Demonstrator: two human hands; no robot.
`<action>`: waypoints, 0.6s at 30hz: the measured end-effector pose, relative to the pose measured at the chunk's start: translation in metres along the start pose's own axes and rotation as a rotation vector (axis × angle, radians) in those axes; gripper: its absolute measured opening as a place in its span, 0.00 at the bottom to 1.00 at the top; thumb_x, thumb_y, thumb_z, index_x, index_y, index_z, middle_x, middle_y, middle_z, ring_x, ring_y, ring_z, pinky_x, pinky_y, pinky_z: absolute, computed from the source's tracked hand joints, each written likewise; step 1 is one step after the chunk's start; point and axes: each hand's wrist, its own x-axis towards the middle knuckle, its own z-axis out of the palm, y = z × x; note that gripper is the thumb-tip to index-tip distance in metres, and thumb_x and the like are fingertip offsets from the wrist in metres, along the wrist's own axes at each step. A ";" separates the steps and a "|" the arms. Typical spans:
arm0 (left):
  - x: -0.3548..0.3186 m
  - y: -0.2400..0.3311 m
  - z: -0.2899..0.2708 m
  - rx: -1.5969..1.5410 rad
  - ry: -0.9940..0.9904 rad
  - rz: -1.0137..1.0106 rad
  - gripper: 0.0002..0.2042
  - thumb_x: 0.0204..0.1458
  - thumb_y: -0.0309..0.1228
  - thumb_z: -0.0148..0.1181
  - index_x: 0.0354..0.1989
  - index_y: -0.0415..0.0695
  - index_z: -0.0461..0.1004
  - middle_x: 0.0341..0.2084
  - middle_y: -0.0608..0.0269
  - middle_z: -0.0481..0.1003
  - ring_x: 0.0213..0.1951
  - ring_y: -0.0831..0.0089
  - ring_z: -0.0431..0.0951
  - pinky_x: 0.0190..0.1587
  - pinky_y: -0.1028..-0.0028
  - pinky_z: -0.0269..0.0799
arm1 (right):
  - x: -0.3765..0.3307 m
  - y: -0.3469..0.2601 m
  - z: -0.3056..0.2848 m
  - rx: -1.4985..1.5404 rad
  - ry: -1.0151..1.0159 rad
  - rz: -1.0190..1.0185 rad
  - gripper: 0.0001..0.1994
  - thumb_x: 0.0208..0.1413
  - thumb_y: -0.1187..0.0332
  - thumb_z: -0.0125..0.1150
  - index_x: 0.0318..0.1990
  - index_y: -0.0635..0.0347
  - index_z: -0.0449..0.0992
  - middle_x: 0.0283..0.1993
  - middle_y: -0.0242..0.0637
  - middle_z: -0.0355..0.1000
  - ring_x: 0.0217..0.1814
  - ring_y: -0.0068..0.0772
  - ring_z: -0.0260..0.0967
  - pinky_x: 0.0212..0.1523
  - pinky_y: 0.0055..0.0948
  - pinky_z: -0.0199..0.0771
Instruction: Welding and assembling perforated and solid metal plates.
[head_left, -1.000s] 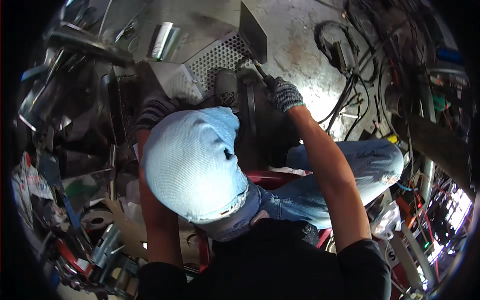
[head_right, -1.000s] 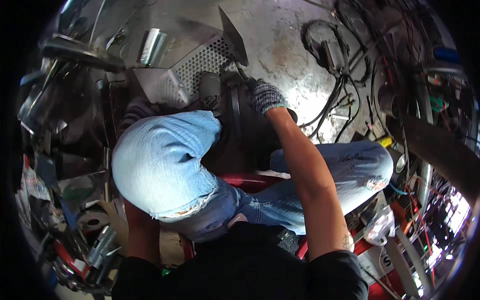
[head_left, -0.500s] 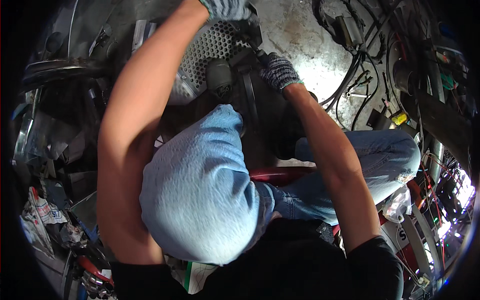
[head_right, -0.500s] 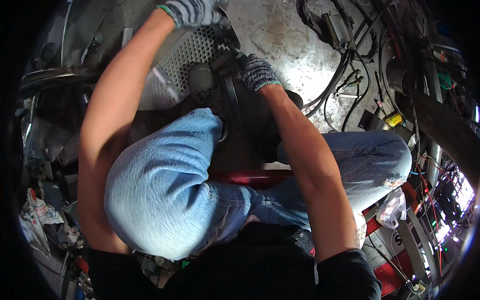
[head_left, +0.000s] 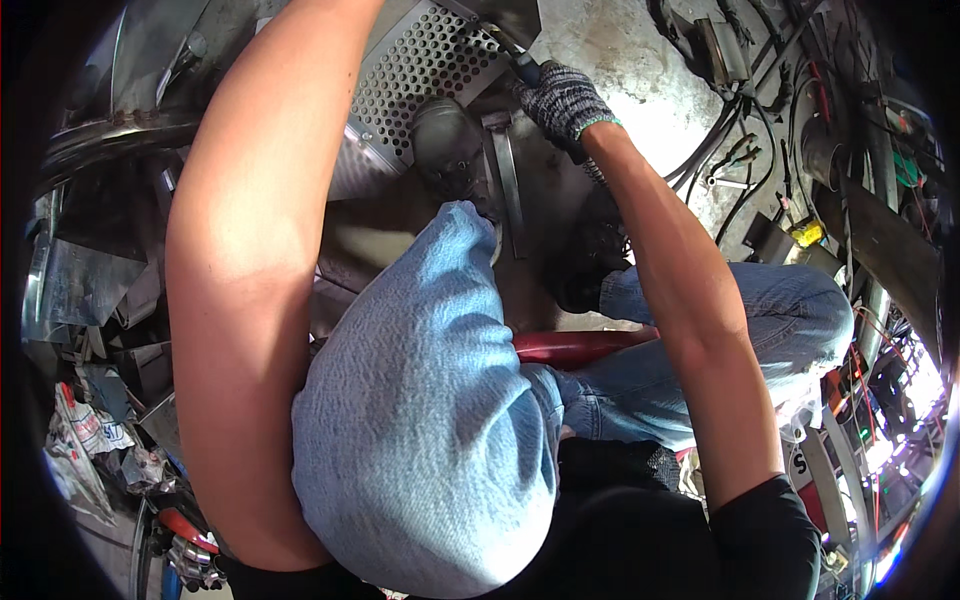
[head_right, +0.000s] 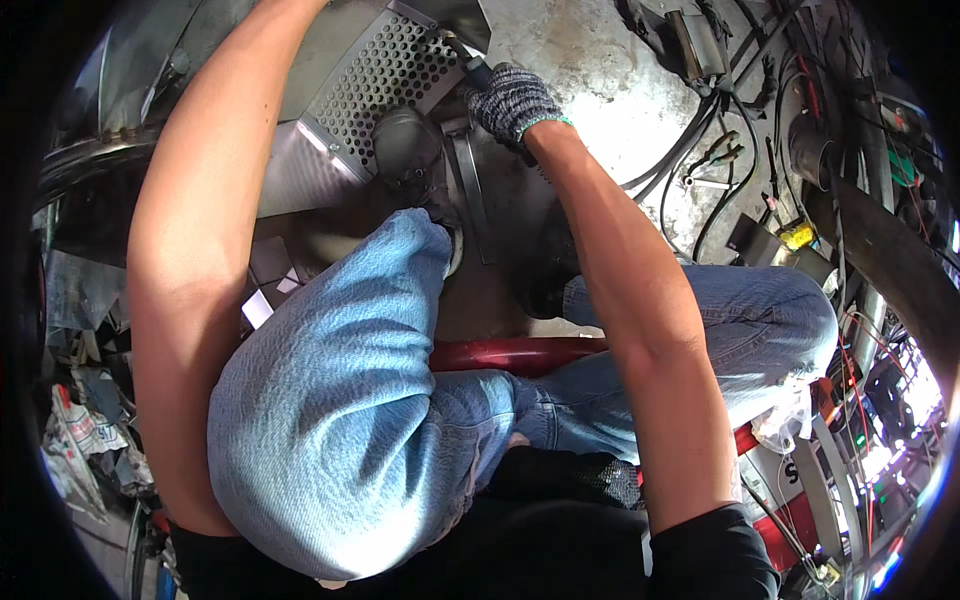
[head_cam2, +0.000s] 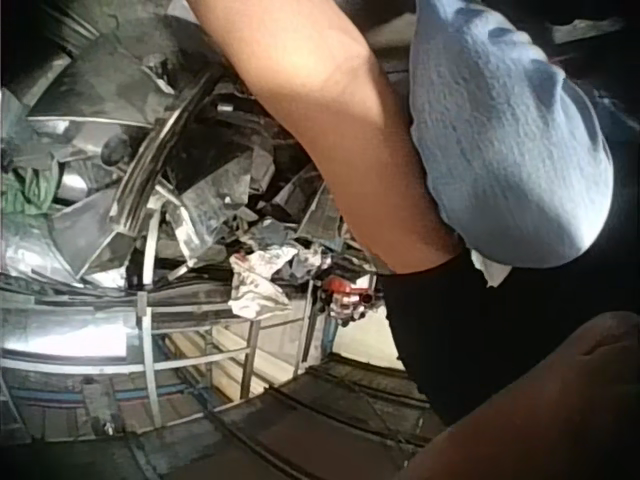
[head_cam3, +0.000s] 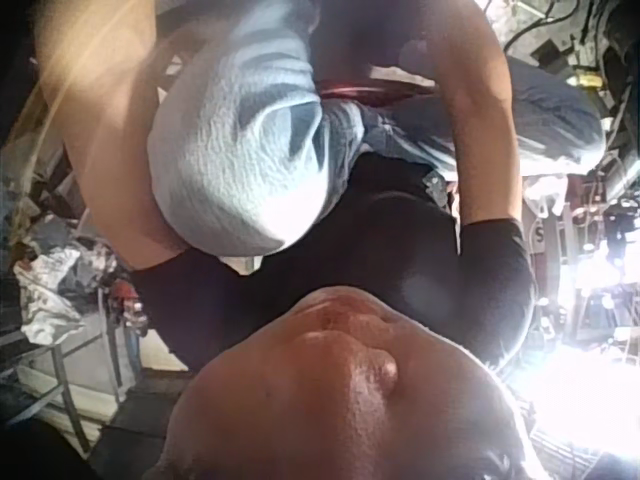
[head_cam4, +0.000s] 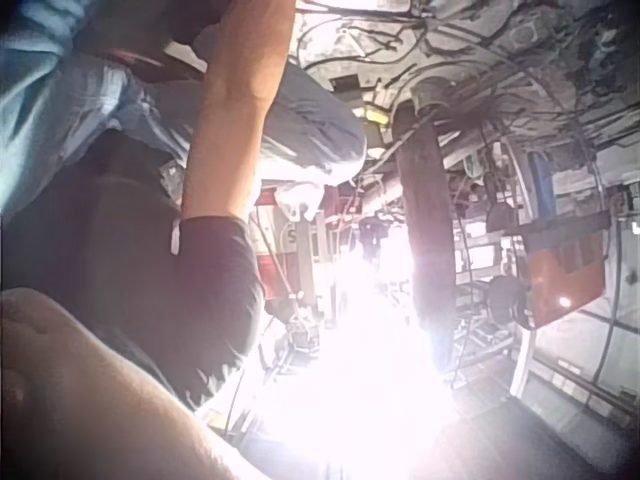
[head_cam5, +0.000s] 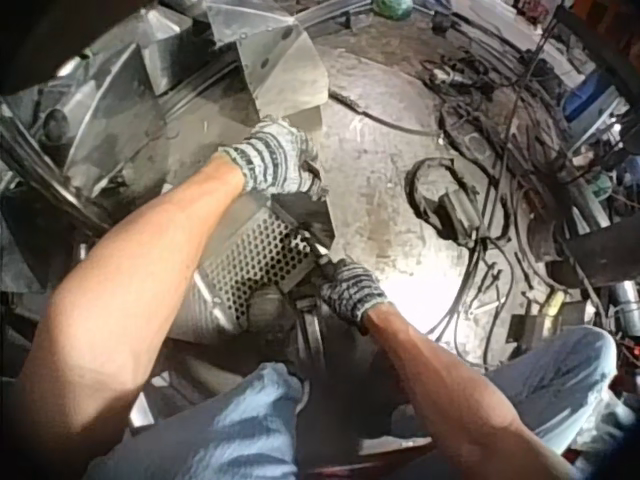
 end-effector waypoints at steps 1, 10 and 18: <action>0.000 0.001 -0.002 -0.004 0.001 0.002 0.28 0.46 0.62 0.60 0.41 0.51 0.86 0.35 0.48 0.84 0.39 0.48 0.84 0.45 0.53 0.78 | 0.003 0.002 0.001 0.012 -0.024 0.027 0.27 0.60 0.47 0.61 0.46 0.69 0.76 0.33 0.54 0.78 0.32 0.50 0.80 0.39 0.45 0.79; -0.006 -0.004 -0.006 -0.008 -0.017 -0.009 0.28 0.46 0.62 0.61 0.40 0.51 0.86 0.35 0.48 0.84 0.39 0.48 0.84 0.45 0.53 0.78 | 0.004 -0.012 -0.005 0.014 -0.075 0.004 0.27 0.61 0.47 0.61 0.45 0.69 0.77 0.34 0.55 0.78 0.35 0.49 0.80 0.41 0.45 0.78; -0.003 -0.004 -0.008 -0.002 -0.032 0.003 0.28 0.46 0.62 0.61 0.40 0.50 0.86 0.34 0.48 0.83 0.38 0.48 0.84 0.45 0.53 0.78 | 0.009 -0.020 -0.008 -0.088 -0.079 0.071 0.31 0.57 0.48 0.65 0.56 0.69 0.74 0.49 0.61 0.77 0.55 0.58 0.76 0.56 0.47 0.76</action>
